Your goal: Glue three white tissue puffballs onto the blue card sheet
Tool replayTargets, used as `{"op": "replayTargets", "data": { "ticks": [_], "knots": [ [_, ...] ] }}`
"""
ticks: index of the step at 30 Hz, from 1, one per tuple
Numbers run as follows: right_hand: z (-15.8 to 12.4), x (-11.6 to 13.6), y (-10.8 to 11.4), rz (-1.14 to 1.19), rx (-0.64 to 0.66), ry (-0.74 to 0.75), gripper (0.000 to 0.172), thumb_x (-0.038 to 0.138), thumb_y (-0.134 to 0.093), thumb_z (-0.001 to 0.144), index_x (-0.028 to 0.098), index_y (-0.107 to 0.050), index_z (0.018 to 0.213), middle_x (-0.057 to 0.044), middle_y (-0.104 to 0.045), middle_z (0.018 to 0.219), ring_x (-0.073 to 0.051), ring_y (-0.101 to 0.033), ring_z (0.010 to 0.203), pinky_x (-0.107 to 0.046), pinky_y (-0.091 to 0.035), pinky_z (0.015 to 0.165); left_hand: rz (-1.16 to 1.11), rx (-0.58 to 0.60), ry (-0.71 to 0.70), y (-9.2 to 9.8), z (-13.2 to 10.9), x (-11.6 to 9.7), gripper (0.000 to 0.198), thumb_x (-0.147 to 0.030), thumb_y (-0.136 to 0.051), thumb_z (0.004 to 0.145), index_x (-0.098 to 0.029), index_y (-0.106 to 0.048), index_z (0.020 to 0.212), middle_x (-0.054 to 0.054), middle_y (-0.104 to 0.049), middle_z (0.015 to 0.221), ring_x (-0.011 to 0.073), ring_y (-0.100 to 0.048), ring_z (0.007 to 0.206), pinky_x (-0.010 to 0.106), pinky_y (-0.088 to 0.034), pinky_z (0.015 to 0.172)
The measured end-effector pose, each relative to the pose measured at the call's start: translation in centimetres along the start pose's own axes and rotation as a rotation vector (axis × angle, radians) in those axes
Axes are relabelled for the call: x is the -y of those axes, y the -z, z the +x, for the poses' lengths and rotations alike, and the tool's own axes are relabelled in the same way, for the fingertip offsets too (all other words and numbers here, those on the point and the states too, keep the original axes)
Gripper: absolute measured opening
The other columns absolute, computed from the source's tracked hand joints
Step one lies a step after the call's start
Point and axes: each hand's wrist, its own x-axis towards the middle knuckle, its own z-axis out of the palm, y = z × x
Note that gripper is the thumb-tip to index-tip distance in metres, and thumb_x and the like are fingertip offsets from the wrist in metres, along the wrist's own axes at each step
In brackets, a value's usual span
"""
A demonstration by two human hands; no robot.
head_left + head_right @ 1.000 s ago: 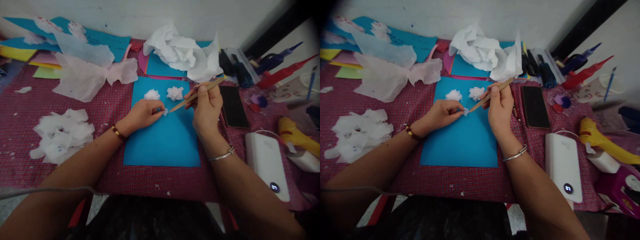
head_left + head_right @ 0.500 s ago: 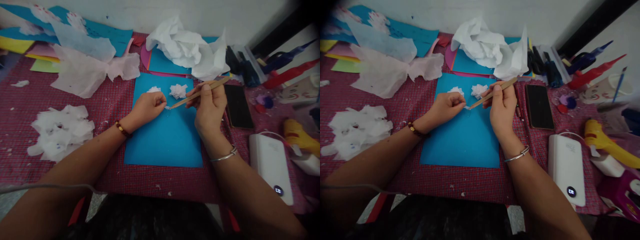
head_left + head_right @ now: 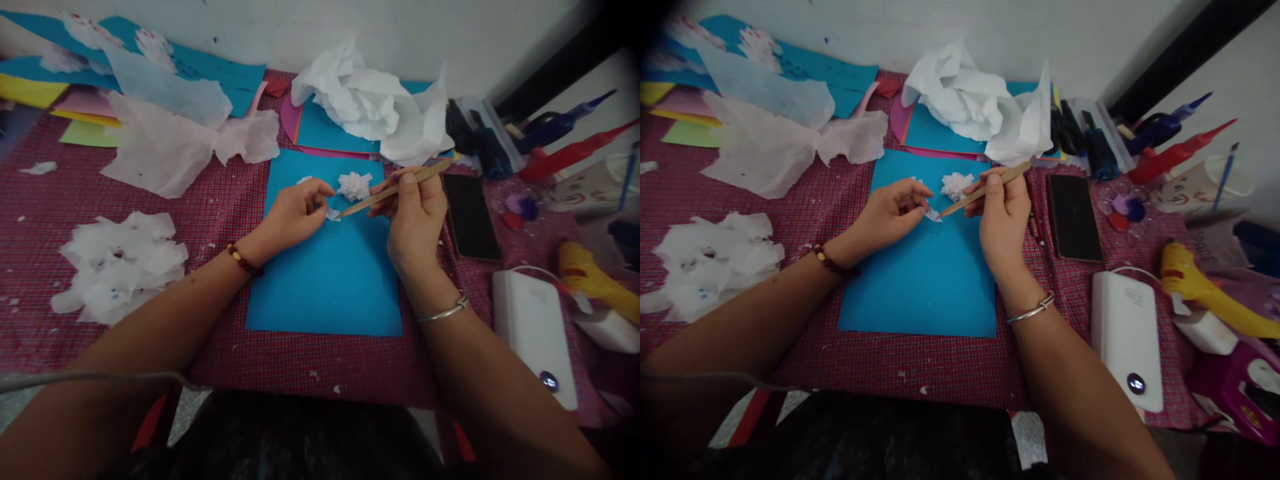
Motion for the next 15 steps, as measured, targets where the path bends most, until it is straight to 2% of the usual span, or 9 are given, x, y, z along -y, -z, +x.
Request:
{"op": "replayTargets", "data": {
  "ticks": [4,8,10,13,15],
  "knots": [
    [0.1,-0.5,0.1,0.011,-0.009,0.011,0.016,0.045,-0.049,0.094,0.03,-0.056,0.092,0.003,-0.064,0.072,-0.014,-0.066,0.059,-0.027,-0.053,0.05,0.03,0.021,-0.055,0.0,0.2,0.4,0.018,-0.01,-0.05,0.081,-0.017,-0.065,0.088,0.003,-0.069,0.082,0.013,-0.059,0.072,0.023,-0.044,0.065],
    [0.4,-1.4,0.6,0.016,0.015,0.032,0.016,0.044,-0.049,0.094,0.03,-0.055,0.094,0.004,-0.064,0.072,-0.013,-0.064,0.054,-0.026,-0.051,0.047,0.043,0.035,-0.091,-0.1,0.3,0.9,0.024,-0.008,-0.045,0.081,-0.016,-0.067,0.085,0.004,-0.071,0.088,0.0141,-0.063,0.081,0.026,-0.047,0.074],
    [0.8,-1.7,1.1,0.044,0.008,0.044,0.016,0.045,-0.047,0.094,0.03,-0.054,0.094,0.004,-0.065,0.074,-0.013,-0.063,0.053,-0.026,-0.05,0.045,0.015,0.039,-0.083,-0.1,0.3,0.8,0.024,-0.008,-0.045,0.08,-0.016,-0.067,0.084,0.004,-0.071,0.087,0.0136,-0.063,0.081,0.025,-0.047,0.073],
    [1.3,-1.2,1.9,0.082,-0.041,0.05,0.016,0.044,-0.047,0.094,0.029,-0.055,0.093,0.003,-0.066,0.075,-0.014,-0.061,0.049,-0.027,-0.048,0.042,-0.136,0.011,0.039,0.4,0.3,0.2,0.02,-0.009,-0.047,0.077,-0.016,-0.065,0.081,0.004,-0.07,0.084,0.0105,-0.059,0.066,0.022,-0.046,0.061],
    [1.4,-0.4,2.1,0.117,-0.11,0.019,0.014,0.041,-0.051,0.091,0.029,-0.057,0.089,0.002,-0.067,0.073,-0.013,-0.058,0.046,-0.027,-0.047,0.04,-0.307,-0.059,0.169,1.8,0.2,-0.7,0.016,-0.009,-0.049,0.076,-0.016,-0.063,0.081,0.004,-0.069,0.084,0.0076,-0.053,0.055,0.019,-0.04,0.049]
  ]
}}
